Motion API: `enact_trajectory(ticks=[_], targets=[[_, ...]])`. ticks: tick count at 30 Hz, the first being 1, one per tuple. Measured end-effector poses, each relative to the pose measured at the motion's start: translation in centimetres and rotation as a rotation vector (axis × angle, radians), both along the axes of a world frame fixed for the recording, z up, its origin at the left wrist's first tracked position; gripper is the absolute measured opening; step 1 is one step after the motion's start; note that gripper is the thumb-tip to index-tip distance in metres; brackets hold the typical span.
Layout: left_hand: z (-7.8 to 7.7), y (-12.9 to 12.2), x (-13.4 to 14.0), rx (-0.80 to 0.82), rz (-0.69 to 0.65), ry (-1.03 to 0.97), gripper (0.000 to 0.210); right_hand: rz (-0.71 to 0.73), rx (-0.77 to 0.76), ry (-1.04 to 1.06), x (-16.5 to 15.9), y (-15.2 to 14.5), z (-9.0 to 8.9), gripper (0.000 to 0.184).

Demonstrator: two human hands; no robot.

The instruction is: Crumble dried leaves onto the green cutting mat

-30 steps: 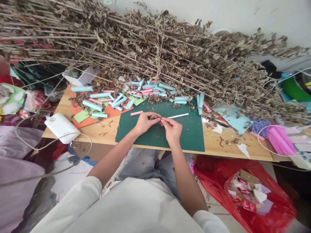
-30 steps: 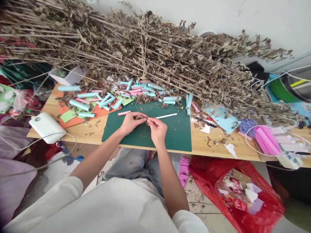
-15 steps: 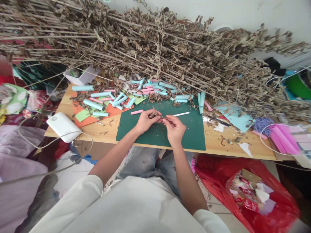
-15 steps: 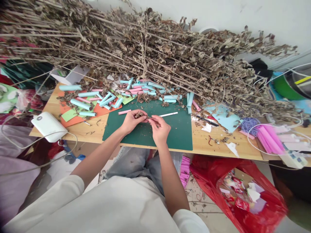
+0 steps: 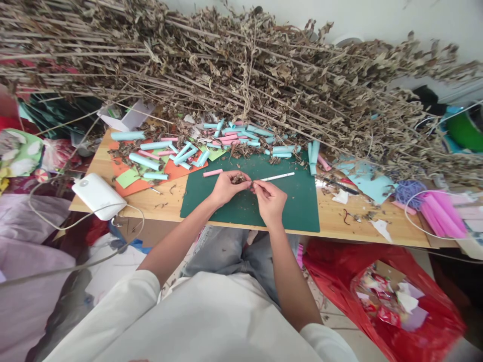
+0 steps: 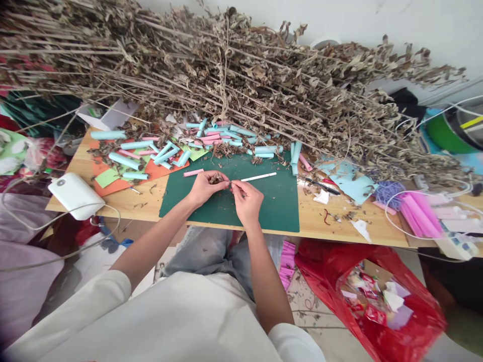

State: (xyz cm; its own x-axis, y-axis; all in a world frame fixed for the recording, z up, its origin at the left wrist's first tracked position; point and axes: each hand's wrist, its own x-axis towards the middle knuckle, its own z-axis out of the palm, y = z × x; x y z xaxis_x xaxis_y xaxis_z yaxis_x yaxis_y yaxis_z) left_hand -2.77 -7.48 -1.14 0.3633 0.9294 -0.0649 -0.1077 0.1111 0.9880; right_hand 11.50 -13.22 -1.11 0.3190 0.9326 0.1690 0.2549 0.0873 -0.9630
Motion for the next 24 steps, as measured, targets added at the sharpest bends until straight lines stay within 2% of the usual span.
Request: enact_trajectory(ticks=[2,6,8,11,16,19,21,24], targets=[[0.0,-0.1,-0.1,0.007,-0.003,0.008,0.025,0.0,-0.008,0.012,-0.2,0.1,0.2,0.019],[0.0,-0.1,-0.1,-0.013,0.007,-0.011,0.027,-0.036,-0.058,0.214,-0.4,0.6,-0.3,0.023],[0.1,-0.1,-0.1,-0.042,0.005,-0.041,0.029,-0.042,-0.064,0.241,-0.3,0.6,-0.5,0.024],[0.2,-0.1,0.0,-0.06,0.009,-0.047,0.031,-0.021,-0.02,0.151,-0.1,0.2,-0.6,0.026],[0.0,0.0,-0.1,0.009,-0.01,0.025,0.029,-0.046,0.071,-0.107,0.0,-0.3,0.3,0.019],[-0.1,0.0,-0.1,0.031,-0.02,0.004,0.025,-0.056,0.076,-0.175,-0.2,-0.2,0.5,0.018],[-0.1,-0.1,-0.1,-0.002,-0.026,-0.021,0.024,-0.046,0.039,-0.085,-0.4,0.0,0.4,0.018],[0.1,-0.2,0.0,-0.069,-0.029,-0.076,0.025,-0.041,-0.033,0.186,-0.7,0.4,-0.1,0.018]])
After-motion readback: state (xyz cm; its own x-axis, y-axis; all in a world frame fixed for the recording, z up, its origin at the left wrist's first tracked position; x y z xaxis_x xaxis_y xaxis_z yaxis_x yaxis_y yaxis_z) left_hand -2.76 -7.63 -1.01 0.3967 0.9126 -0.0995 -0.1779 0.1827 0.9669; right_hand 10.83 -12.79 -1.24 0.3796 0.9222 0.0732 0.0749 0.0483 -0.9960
